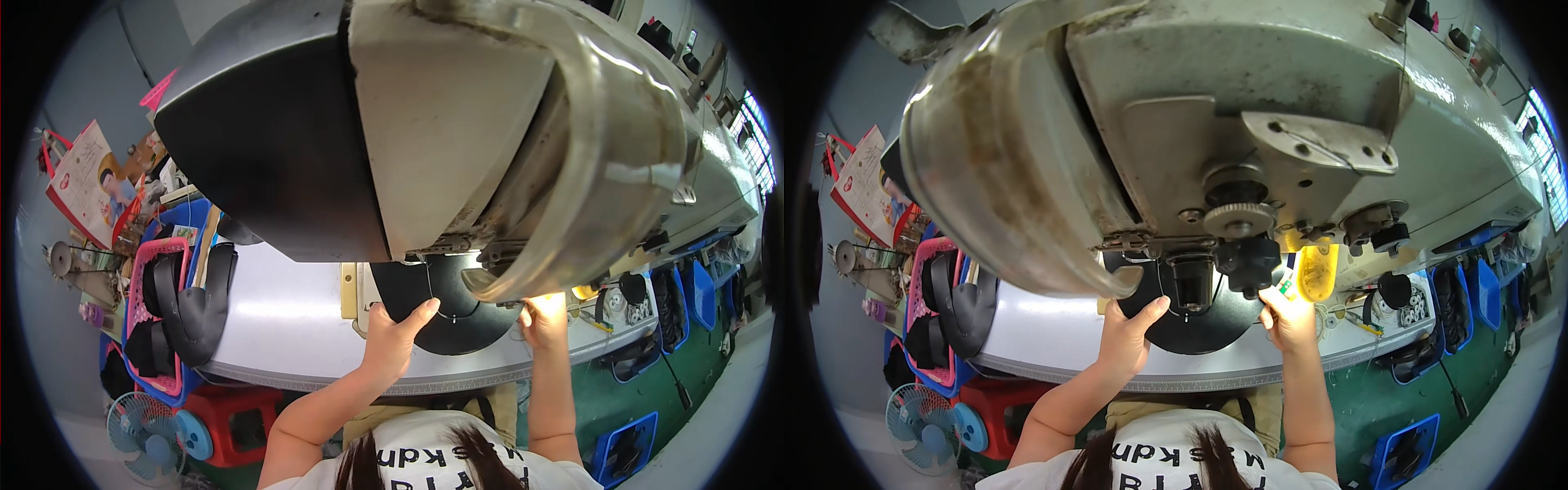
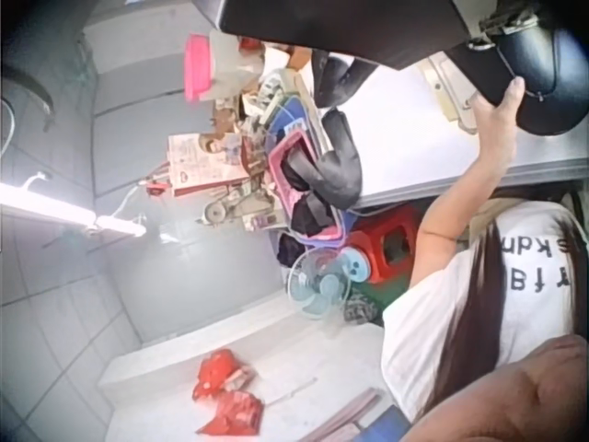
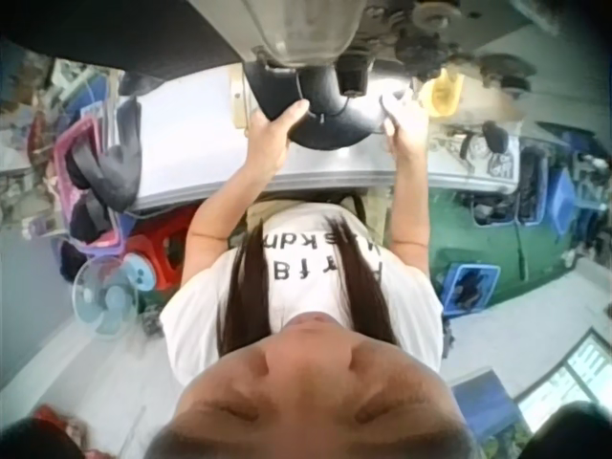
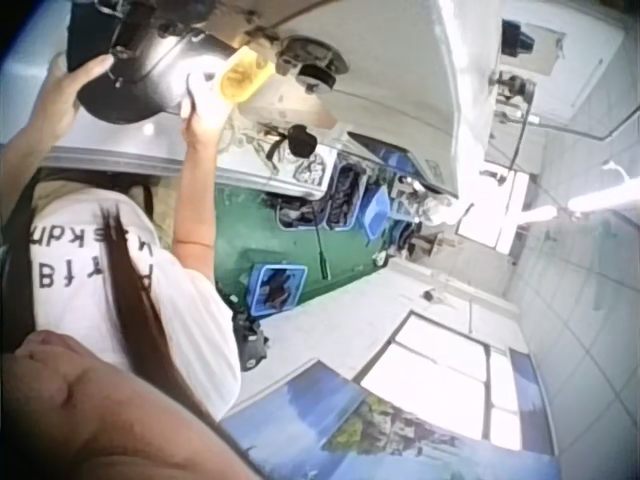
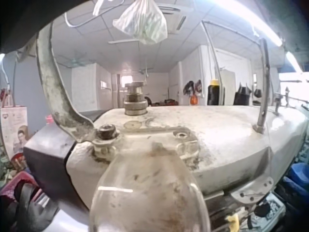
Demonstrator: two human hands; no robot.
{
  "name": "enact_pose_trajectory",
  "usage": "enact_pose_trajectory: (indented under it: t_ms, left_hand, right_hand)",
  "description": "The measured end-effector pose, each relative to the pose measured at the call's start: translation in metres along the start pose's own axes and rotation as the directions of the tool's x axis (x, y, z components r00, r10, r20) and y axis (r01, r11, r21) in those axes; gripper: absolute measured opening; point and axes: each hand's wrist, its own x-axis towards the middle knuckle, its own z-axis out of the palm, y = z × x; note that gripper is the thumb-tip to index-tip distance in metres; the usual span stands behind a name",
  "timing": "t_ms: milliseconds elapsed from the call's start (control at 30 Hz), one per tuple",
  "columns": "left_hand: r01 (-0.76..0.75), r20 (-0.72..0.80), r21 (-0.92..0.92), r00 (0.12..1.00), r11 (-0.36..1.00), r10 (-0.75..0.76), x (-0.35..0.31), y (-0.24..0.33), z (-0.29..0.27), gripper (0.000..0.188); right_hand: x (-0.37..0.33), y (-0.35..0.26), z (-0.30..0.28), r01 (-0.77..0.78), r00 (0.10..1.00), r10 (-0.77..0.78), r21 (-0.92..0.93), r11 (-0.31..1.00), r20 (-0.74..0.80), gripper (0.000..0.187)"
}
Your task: The person sews shoe upper pieces together using a sewing machine, trimming threads with snips. The person then stacks the sewn shoe pieces on the table and trims threads from them by hand with snips.
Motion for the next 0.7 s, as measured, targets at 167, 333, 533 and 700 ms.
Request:
enact_pose_trajectory:
  t_ms: [167,333,533,700]
  left_hand:
    - [0.027,-0.026,0.000,0.999,1.000,-0.027,0.008,0.006,0.002,0.013]
    - [0.018,-0.022,0.008,1.000,1.000,-0.018,0.004,0.004,0.004,0.012]
    - [-0.013,-0.016,-0.012,1.000,1.000,0.013,0.004,0.001,0.007,0.011]
    - [-0.005,-0.004,-0.056,1.000,0.998,0.005,0.011,0.004,0.007,0.011]
  right_hand:
    - [0.007,0.007,-0.009,0.028,1.000,-0.028,-0.041,0.999,0.003,0.020]
    - [0.011,0.002,-0.002,0.096,0.993,-0.091,-0.066,0.993,0.073,0.014]
    - [0.015,0.001,-0.004,0.065,0.995,-0.057,-0.098,0.993,0.083,0.014]
    - [0.019,0.007,-0.006,0.059,0.997,-0.057,-0.029,0.998,0.059,0.019]
